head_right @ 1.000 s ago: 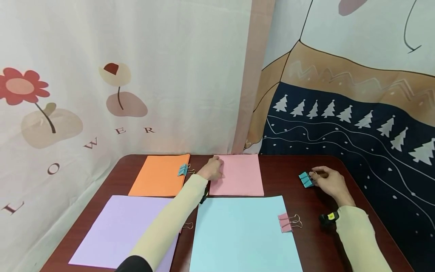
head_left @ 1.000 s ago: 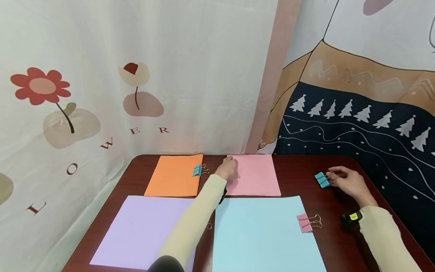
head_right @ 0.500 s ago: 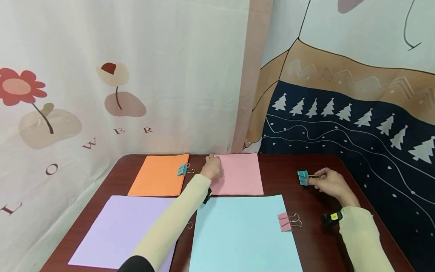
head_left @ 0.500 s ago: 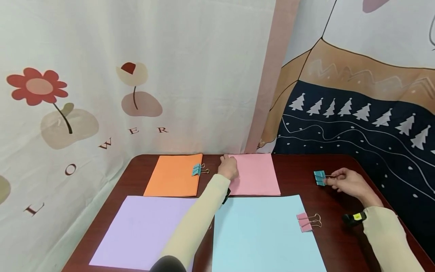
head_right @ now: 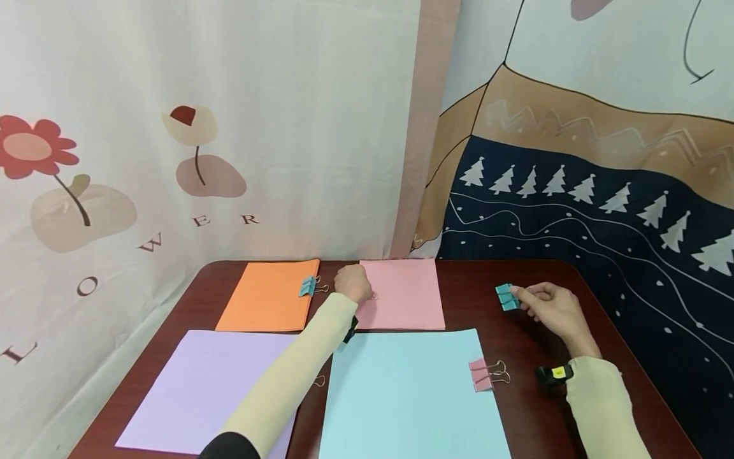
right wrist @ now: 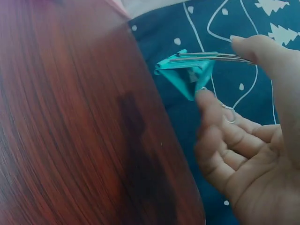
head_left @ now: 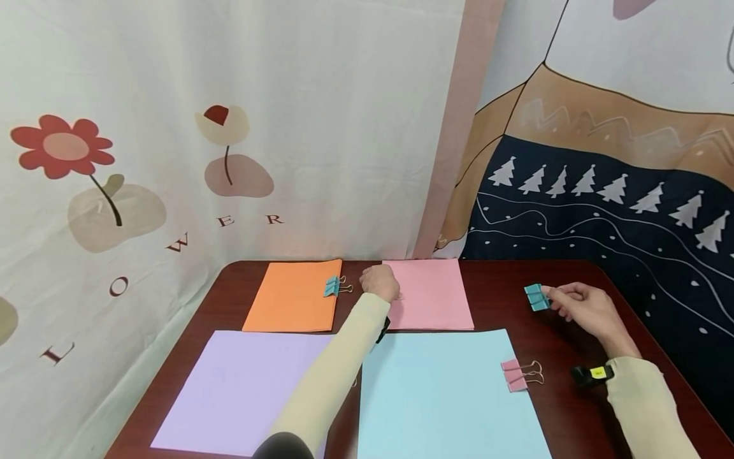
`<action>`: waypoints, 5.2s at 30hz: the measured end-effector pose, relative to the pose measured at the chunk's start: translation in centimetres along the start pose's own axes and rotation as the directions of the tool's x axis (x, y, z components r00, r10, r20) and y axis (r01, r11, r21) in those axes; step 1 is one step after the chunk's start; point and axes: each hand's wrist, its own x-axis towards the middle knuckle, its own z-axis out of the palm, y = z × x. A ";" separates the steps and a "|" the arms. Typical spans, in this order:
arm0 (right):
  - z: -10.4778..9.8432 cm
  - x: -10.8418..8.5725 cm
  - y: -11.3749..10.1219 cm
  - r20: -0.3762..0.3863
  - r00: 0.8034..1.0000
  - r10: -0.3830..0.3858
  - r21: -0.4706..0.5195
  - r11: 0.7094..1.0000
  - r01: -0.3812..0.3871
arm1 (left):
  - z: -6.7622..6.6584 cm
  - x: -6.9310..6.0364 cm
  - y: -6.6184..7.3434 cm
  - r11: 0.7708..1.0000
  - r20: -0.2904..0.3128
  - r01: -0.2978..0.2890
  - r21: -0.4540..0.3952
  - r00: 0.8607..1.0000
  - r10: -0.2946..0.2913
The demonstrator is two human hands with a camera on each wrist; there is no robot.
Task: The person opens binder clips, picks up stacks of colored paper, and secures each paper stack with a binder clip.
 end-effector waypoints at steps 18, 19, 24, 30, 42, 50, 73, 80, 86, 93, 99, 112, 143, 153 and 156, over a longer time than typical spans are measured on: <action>1.8 -0.9 -1.2 -0.145 0.989 -0.031 0.287 0.955 0.072 | -0.3 -0.1 0.6 0.982 0.037 0.081 -0.171 0.996 -0.076; 1.9 -0.8 -1.2 -0.136 0.990 -0.043 0.315 0.945 0.084 | -0.3 -0.2 0.6 0.980 0.037 0.078 -0.181 0.997 -0.073; 2.2 -0.8 -1.6 -0.132 0.986 -0.099 0.516 0.843 0.153 | -0.4 -0.3 0.4 0.976 0.061 0.062 -0.208 0.997 -0.051; 2.7 -0.7 -2.3 -0.145 0.975 -0.169 0.655 0.723 0.222 | -0.7 -0.9 0.0 0.982 0.059 0.075 -0.175 0.996 -0.066; 3.0 -0.9 -2.8 -0.191 0.969 -0.154 0.666 0.705 0.243 | -0.6 -1.1 -0.7 0.902 0.073 0.061 -0.428 0.997 -0.033; 3.5 -0.8 -3.4 -0.203 0.967 -0.151 0.674 0.695 0.250 | -0.5 -0.4 -1.9 0.840 0.159 0.092 -0.534 0.987 -0.008; 4.0 -1.1 -4.6 -0.227 0.959 -0.172 0.644 0.712 0.281 | -2.1 -1.3 -2.6 0.535 0.244 0.166 -0.828 0.967 0.077; 3.9 -1.2 -5.2 -0.246 0.952 -0.182 0.661 0.687 0.302 | -2.8 -2.1 -2.9 0.535 0.182 0.117 -0.837 0.981 0.071; 4.0 -1.4 -5.5 -0.238 0.955 -0.176 0.662 0.690 0.293 | -3.0 -2.9 -3.1 0.531 0.109 0.049 -0.846 0.991 0.082; 4.3 -1.5 -5.9 -0.254 0.952 -0.168 0.672 0.677 0.299 | -3.3 -4.1 -3.6 0.537 0.014 -0.035 -0.843 0.996 0.087; 4.2 -1.7 -6.2 -0.274 0.948 -0.160 0.665 0.681 0.307 | -4.0 -5.5 -3.8 0.516 -0.026 -0.073 -0.853 0.995 0.097; 4.5 -2.2 -7.2 -0.278 0.947 -0.162 0.679 0.664 0.313 | -3.9 -7.5 -4.5 0.475 -0.116 -0.162 -0.865 0.985 0.127; 6.4 -2.5 -9.6 -0.209 0.931 -0.301 0.792 0.506 0.341 | -3.4 -9.4 -5.8 0.324 -0.252 -0.307 -0.895 0.947 0.199; 7.4 -2.6 -9.9 -0.221 0.924 -0.312 0.778 0.516 0.360 | -3.1 -9.8 -5.8 0.310 -0.270 -0.330 -0.892 0.937 0.221; 7.7 -2.6 -9.9 -0.223 0.924 -0.310 0.777 0.517 0.360 | -2.9 -9.8 -5.8 0.312 -0.280 -0.340 -0.887 0.934 0.222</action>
